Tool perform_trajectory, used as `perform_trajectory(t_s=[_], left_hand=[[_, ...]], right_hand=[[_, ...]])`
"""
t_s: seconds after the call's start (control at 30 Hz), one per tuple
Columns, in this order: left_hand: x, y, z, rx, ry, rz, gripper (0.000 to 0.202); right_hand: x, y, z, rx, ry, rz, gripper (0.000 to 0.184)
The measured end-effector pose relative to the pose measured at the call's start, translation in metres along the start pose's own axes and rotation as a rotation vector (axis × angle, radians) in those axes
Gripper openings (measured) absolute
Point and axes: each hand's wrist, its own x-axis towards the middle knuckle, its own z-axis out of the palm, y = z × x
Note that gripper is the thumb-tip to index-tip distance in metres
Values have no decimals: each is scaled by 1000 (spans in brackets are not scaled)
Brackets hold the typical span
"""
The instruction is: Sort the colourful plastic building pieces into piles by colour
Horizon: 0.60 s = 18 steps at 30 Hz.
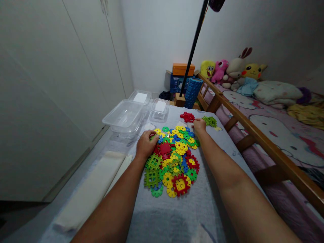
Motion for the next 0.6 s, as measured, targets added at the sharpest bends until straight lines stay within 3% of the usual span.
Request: perform_trajectory(t_s=[0.23,0.4,0.5,0.6], left_hand=[[0,0,0,2,7,3,28],[0,0,0,-1,14,17,27],[1,0,0,-6,13,15,26],[1,0,0,-11,10,10,27]], right_hand=[[0,-3,7,41,-71,-29,23],[-11,1,0,60,-125,-66,26],[-24,7,-9,-13,-254,-203,27],[-39,13,-14,-215,-404,-441,27]])
